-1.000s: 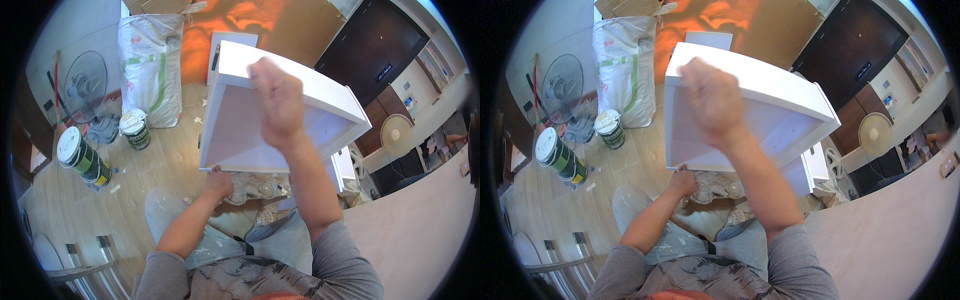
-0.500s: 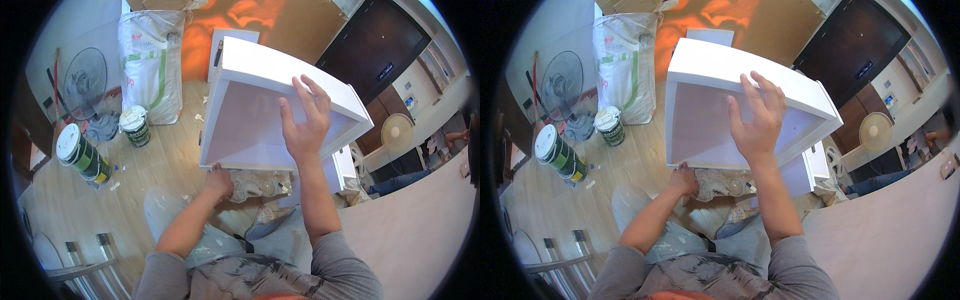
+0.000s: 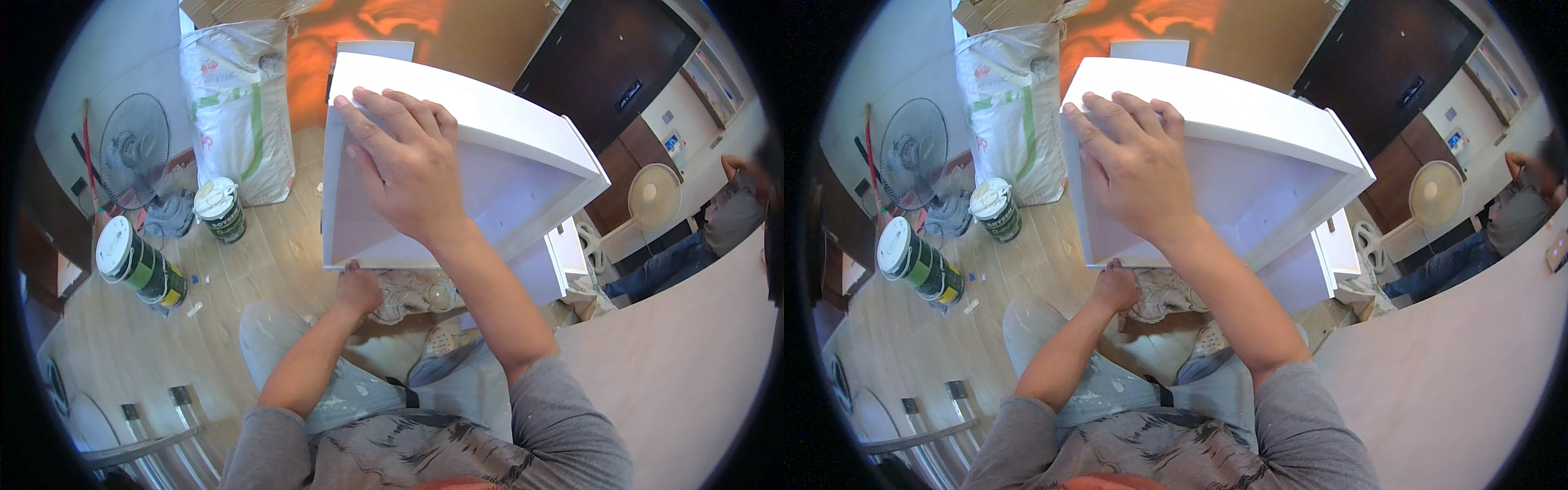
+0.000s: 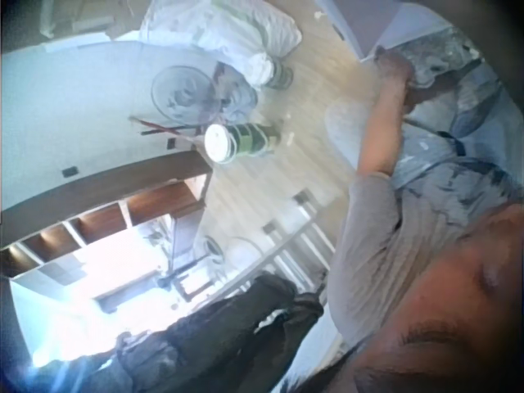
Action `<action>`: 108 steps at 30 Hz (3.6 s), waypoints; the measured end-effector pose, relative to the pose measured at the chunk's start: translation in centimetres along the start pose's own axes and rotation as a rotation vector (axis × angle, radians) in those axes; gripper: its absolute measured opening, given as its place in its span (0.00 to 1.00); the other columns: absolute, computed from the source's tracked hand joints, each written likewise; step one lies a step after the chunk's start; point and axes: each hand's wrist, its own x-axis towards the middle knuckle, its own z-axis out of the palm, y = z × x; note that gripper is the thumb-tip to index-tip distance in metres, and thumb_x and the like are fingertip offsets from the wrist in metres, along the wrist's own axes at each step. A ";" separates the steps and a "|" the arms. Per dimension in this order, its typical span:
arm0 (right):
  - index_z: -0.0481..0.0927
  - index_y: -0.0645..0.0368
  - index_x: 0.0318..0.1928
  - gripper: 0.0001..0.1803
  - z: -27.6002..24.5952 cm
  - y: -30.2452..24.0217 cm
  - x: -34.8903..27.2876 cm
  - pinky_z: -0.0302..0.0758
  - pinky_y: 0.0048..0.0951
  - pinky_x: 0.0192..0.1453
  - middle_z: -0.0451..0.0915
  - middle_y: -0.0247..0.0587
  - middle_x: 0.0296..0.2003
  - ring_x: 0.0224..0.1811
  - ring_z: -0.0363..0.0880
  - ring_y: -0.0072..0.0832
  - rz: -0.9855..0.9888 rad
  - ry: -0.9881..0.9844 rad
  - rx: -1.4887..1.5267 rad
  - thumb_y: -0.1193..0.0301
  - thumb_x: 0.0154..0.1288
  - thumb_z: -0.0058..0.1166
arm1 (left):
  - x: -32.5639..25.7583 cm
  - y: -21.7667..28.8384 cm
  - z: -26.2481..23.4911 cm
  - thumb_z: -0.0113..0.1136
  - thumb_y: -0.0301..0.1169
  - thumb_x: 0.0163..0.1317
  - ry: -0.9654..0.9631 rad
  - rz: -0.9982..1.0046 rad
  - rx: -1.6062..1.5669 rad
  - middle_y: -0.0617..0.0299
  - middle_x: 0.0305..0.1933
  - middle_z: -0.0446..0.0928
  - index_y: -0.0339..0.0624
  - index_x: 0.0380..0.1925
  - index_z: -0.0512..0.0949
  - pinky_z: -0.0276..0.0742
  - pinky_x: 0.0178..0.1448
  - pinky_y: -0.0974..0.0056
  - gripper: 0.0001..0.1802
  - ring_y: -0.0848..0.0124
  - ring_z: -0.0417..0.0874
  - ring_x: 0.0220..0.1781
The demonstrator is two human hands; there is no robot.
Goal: The person assembles a white cabinet by applying masking tape to edges, then uses a caulking gun to apply sealant along the seams. The person smooths the sealant with a finger and continues working on the cabinet structure.
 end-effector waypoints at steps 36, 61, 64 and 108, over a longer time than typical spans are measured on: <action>0.87 0.56 0.43 0.08 -8.0 3.2 -26.5 0.81 0.47 0.51 0.87 0.44 0.41 0.45 0.86 0.48 0.372 -0.854 0.886 0.68 0.69 0.60 | -10.9 4.8 -31.4 0.69 0.24 0.69 1.091 0.283 -0.086 0.60 0.48 0.85 0.38 0.44 0.88 0.79 0.58 0.65 0.06 0.72 0.83 0.51; 0.87 0.59 0.50 0.14 -8.0 3.6 -26.9 0.80 0.47 0.56 0.87 0.47 0.46 0.50 0.85 0.49 0.383 -0.889 0.945 0.69 0.66 0.63 | -9.0 13.7 -31.0 0.60 0.25 0.74 1.037 0.466 0.166 0.52 0.53 0.81 0.38 0.56 0.81 0.76 0.64 0.61 0.13 0.59 0.83 0.56; 0.88 0.60 0.51 0.15 -7.2 3.9 -26.8 0.80 0.47 0.56 0.87 0.49 0.46 0.50 0.85 0.50 0.393 -0.942 0.924 0.69 0.65 0.64 | -7.0 16.6 -30.1 0.62 0.22 0.70 0.960 0.645 0.327 0.51 0.68 0.79 0.45 0.68 0.78 0.73 0.74 0.56 0.26 0.57 0.81 0.69; 0.88 0.55 0.54 0.19 -5.1 5.1 -27.1 0.81 0.48 0.59 0.86 0.52 0.52 0.57 0.85 0.49 0.533 -0.946 0.895 0.69 0.61 0.70 | 1.4 27.1 -31.0 0.74 0.27 0.64 0.719 0.950 0.165 0.57 0.48 0.91 0.45 0.51 0.90 0.85 0.53 0.61 0.15 0.66 0.91 0.43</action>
